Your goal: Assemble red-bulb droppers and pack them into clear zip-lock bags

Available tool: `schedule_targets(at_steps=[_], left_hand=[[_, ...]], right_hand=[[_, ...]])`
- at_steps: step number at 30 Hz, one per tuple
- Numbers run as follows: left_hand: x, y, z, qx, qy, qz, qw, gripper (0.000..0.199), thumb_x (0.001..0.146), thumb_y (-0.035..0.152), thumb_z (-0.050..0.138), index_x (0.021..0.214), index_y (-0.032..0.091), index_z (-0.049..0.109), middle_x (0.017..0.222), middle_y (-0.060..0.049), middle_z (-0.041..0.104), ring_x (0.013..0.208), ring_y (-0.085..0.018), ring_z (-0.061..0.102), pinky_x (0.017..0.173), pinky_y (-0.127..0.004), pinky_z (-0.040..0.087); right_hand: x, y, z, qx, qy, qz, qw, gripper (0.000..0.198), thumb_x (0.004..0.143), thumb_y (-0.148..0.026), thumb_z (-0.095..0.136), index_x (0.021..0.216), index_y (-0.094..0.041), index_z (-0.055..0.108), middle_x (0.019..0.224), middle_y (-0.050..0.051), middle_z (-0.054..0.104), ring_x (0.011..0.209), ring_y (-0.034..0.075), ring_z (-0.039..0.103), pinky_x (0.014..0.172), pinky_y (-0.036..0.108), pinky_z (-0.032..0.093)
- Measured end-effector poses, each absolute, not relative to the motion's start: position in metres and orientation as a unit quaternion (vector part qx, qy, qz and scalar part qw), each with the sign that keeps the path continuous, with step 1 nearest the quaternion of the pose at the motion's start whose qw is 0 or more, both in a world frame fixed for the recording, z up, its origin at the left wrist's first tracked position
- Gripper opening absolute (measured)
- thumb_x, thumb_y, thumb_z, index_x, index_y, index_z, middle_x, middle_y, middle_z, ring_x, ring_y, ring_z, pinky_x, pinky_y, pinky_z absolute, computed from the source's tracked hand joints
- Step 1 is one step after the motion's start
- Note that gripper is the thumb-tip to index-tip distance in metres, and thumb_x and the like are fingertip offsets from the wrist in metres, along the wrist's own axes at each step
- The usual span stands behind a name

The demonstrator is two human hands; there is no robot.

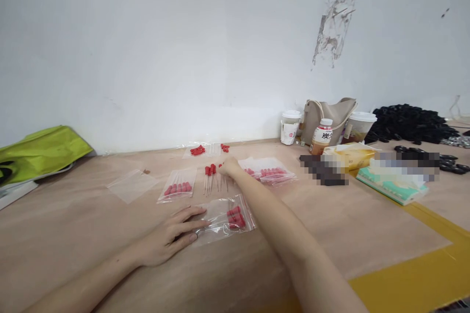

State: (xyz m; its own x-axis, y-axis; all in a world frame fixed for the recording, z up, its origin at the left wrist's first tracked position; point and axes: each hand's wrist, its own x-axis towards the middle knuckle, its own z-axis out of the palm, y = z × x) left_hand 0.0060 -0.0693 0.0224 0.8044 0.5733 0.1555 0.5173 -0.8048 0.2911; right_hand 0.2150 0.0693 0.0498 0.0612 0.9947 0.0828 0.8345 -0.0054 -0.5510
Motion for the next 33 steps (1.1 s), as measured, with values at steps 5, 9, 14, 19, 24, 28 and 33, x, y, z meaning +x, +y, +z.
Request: schedule_targets(at_steps=[5, 9, 14, 19, 24, 28, 33], left_hand=[[0.006, -0.069, 0.021, 0.942, 0.293, 0.113, 0.117, 0.034, 0.091, 0.031, 0.035, 0.124, 0.033, 0.044, 0.132, -0.002, 0.038, 0.121, -0.02, 0.034, 0.099, -0.039, 0.031], [0.006, -0.068, 0.02, 0.94, 0.3, 0.111, 0.115, 0.035, 0.091, 0.031, 0.035, 0.125, 0.034, 0.042, 0.134, -0.001, 0.037, 0.122, -0.02, 0.032, 0.1, -0.039, 0.03], [0.006, -0.068, 0.02, 0.94, 0.301, 0.112, 0.116, 0.035, 0.091, 0.031, 0.036, 0.126, 0.033, 0.04, 0.134, -0.001, 0.037, 0.122, -0.02, 0.033, 0.1, -0.041, 0.029], [0.006, -0.069, 0.021, 0.94, 0.303, 0.102, 0.116, 0.035, 0.091, 0.03, 0.035, 0.125, 0.034, 0.042, 0.135, 0.0, 0.035, 0.123, -0.02, 0.032, 0.1, -0.04, 0.03], [0.006, -0.068, 0.02, 0.942, 0.303, 0.1, 0.109, 0.037, 0.091, 0.03, 0.035, 0.127, 0.035, 0.039, 0.136, 0.0, 0.035, 0.123, -0.021, 0.031, 0.101, -0.042, 0.028], [0.007, -0.067, 0.02, 0.942, 0.298, 0.105, 0.112, 0.037, 0.091, 0.029, 0.036, 0.128, 0.035, 0.038, 0.135, 0.0, 0.036, 0.122, -0.021, 0.032, 0.101, -0.041, 0.028], [0.006, -0.067, 0.019, 0.942, 0.293, 0.121, 0.109, 0.039, 0.09, 0.029, 0.036, 0.129, 0.033, 0.037, 0.134, -0.001, 0.037, 0.122, -0.021, 0.034, 0.1, -0.041, 0.029]], right_hand=[[0.262, 0.028, 0.047, -0.658, -0.648, 0.185, 0.337, 0.037, 0.072, -0.018, 0.047, 0.108, -0.011, 0.042, 0.066, 0.001, 0.057, 0.052, 0.011, 0.053, 0.047, 0.019, 0.04], [0.304, -0.014, 0.021, -0.541, -0.561, 0.256, 0.572, 0.045, 0.076, -0.027, 0.045, 0.116, -0.018, 0.027, 0.06, -0.007, 0.048, 0.041, 0.009, 0.046, 0.039, 0.02, 0.037], [0.321, -0.039, -0.002, -0.488, -0.469, 0.309, 0.668, 0.046, 0.068, -0.042, 0.058, 0.099, -0.022, 0.031, 0.058, -0.007, 0.049, 0.043, 0.01, 0.048, 0.038, 0.02, 0.041], [0.31, -0.038, -0.01, -0.469, -0.473, 0.348, 0.659, 0.048, 0.067, -0.046, 0.06, 0.099, -0.023, 0.032, 0.059, -0.008, 0.05, 0.04, 0.009, 0.047, 0.035, 0.02, 0.041], [0.297, -0.042, -0.013, -0.466, -0.488, 0.359, 0.645, 0.046, 0.069, -0.045, 0.059, 0.099, -0.023, 0.033, 0.054, -0.008, 0.049, 0.043, 0.012, 0.051, 0.039, 0.024, 0.045], [0.293, -0.043, -0.013, -0.446, -0.472, 0.39, 0.653, 0.045, 0.068, -0.045, 0.06, 0.097, -0.024, 0.033, 0.057, -0.006, 0.053, 0.047, 0.014, 0.055, 0.045, 0.028, 0.048], [0.299, -0.044, -0.013, -0.426, -0.403, 0.457, 0.669, 0.045, 0.064, -0.046, 0.064, 0.091, -0.025, 0.034, 0.061, -0.006, 0.055, 0.05, 0.015, 0.058, 0.051, 0.032, 0.05]])
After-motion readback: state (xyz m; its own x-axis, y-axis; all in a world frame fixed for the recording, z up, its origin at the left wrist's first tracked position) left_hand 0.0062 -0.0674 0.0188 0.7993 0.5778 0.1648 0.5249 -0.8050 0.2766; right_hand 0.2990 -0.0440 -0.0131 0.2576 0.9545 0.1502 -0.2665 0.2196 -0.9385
